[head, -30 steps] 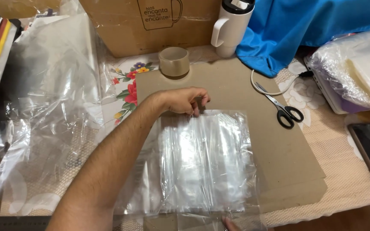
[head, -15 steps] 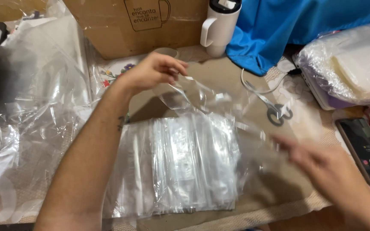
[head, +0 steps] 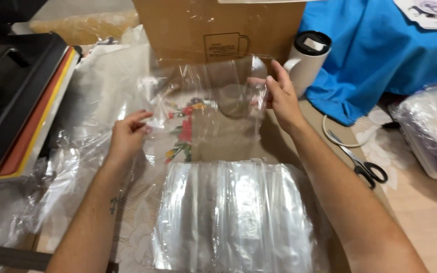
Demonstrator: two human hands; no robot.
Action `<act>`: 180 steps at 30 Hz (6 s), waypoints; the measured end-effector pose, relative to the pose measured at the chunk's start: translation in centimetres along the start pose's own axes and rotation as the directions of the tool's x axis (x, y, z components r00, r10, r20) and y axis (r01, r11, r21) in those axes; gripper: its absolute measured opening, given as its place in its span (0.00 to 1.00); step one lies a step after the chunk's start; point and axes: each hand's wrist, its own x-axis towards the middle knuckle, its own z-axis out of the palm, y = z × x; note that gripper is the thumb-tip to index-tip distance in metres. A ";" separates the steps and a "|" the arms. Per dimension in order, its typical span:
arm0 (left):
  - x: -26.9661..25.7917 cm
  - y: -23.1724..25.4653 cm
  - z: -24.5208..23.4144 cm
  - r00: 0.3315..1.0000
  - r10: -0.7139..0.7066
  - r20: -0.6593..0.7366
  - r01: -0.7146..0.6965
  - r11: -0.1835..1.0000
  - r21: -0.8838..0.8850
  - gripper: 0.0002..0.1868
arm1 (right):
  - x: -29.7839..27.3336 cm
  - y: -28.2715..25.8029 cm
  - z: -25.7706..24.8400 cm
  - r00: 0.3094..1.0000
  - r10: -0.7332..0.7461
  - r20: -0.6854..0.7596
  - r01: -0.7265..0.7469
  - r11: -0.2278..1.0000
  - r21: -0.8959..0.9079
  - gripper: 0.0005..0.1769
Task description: Smoothing and stacking clear plastic bags on a table, ensuring they are flat and organized for packaging.
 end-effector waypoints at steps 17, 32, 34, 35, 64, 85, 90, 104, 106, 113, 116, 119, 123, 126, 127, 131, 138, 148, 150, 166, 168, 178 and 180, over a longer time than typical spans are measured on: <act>-2.4 7.7 9.6 0.739 -0.178 0.650 -0.509 0.485 0.711 0.35 | 1.6 1.5 -3.8 0.953 -0.212 0.217 0.280 0.339 -0.898 0.14; 1.5 8.5 11.7 0.768 -0.258 0.586 -0.444 0.445 0.778 0.43 | -1.7 -1.2 4.0 0.953 -0.140 0.268 0.301 0.347 -0.888 0.08; 1.2 6.2 11.2 0.810 -0.098 0.578 -0.485 0.442 0.754 0.38 | -2.6 -0.5 3.6 0.950 -0.112 0.293 0.314 0.324 -0.893 0.15; 1.7 5.2 11.0 0.825 0.086 0.558 -0.537 0.424 0.729 0.32 | -2.6 -0.3 3.1 0.946 -0.096 0.311 0.325 0.287 -0.901 0.23; -17.7 10.1 7.8 0.689 -0.105 0.717 -0.451 0.713 0.537 0.70 | -25.3 -5.1 1.0 0.842 0.237 0.485 0.456 0.168 -0.874 0.60; -15.5 10.9 0.6 0.530 -0.513 0.675 -0.447 0.508 0.737 0.82 | -25.4 -8.5 -5.9 0.775 0.417 0.474 0.599 -0.248 -0.761 0.84; -14.0 17.0 0.9 0.772 -0.313 0.553 -0.238 0.665 0.708 0.73 | -20.9 -14.7 -3.5 0.767 0.554 0.324 0.183 0.296 -0.938 0.58; -16.0 10.3 12.0 0.597 0.176 0.783 -0.550 0.800 0.240 0.66 | -22.7 -4.8 10.9 0.817 0.230 0.529 0.376 0.483 -0.791 0.69; -16.2 10.3 11.2 0.588 0.179 0.789 -0.581 0.772 0.258 0.64 | -22.8 -5.3 9.9 0.807 0.261 0.530 0.392 0.434 -0.811 0.71; -17.8 8.9 7.1 0.528 0.231 0.817 -0.733 0.610 0.301 0.81 | -24.8 -5.3 5.7 0.799 0.218 0.560 0.486 0.314 -0.816 0.82; -18.0 7.8 5.6 0.524 0.361 0.771 -0.800 -0.101 0.591 1.11 | -25.5 -5.4 4.2 0.766 0.194 0.613 0.567 0.246 -0.786 0.88; -17.6 7.4 4.1 0.491 0.345 0.800 -0.806 -0.170 0.567 1.11 | -26.1 -5.7 2.1 0.768 0.156 0.621 0.608 0.125 -0.784 0.90; -17.3 6.9 2.4 0.485 0.344 0.804 -0.815 -0.153 0.558 1.15 | -26.9 -5.8 -1.8 0.774 0.164 0.612 0.630 -0.297 -0.717 1.07; -16.8 6.8 1.3 0.498 0.293 0.816 -0.757 -0.312 0.574 1.18 | -27.0 -6.6 -3.7 0.779 0.215 0.589 0.621 -0.395 -0.677 1.10; -16.4 7.3 1.1 0.549 0.000 0.836 -0.826 0.155 0.542 0.99 | -26.9 -6.8 -4.2 0.773 0.233 0.590 0.617 -0.490 -0.616 1.12; -14.6 10.5 0.1 0.470 -0.500 0.727 -0.576 0.451 0.682 0.84 | -25.5 -8.5 -5.0 0.721 0.159 0.675 0.620 -0.582 -0.526 1.17; -15.7 14.7 9.7 0.926 0.013 0.378 -0.280 0.695 0.662 0.34 | -20.4 -10.2 3.4 0.856 0.054 0.514 0.461 0.369 -0.807 0.45; -16.0 11.5 14.0 0.775 -0.014 0.631 -0.408 0.752 0.518 0.51 | -20.4 -3.1 4.4 0.841 0.256 0.477 0.375 0.361 -0.854 0.55; -16.0 11.5 12.7 0.769 -0.161 0.618 -0.339 0.718 0.608 0.56 | -21.0 -3.3 2.9 0.836 0.276 0.475 0.387 0.318 -0.866 0.55; -16.1 7.3 4.4 0.830 -0.246 0.500 -0.319 0.526 0.788 0.53 | -22.8 -5.8 -5.8 0.879 0.197 0.433 0.454 -0.072 -0.888 0.60; -16.0 8.7 4.9 0.827 -0.191 0.529 -0.380 0.505 0.775 0.54 | -22.0 -7.8 -4.8 0.894 0.163 0.417 0.439 -0.136 -0.888 0.59; -21.9 12.3 14.0 0.634 0.151 0.758 -0.634 0.663 0.398 0.63 | -22.9 -12.2 0.6 0.535 0.259 0.804 0.393 0.766 -0.508 0.29; -22.4 11.8 14.5 0.566 0.246 0.787 -0.735 0.582 0.347 0.72 | -22.2 -11.6 1.1 0.531 0.272 0.802 0.370 0.778 -0.509 0.29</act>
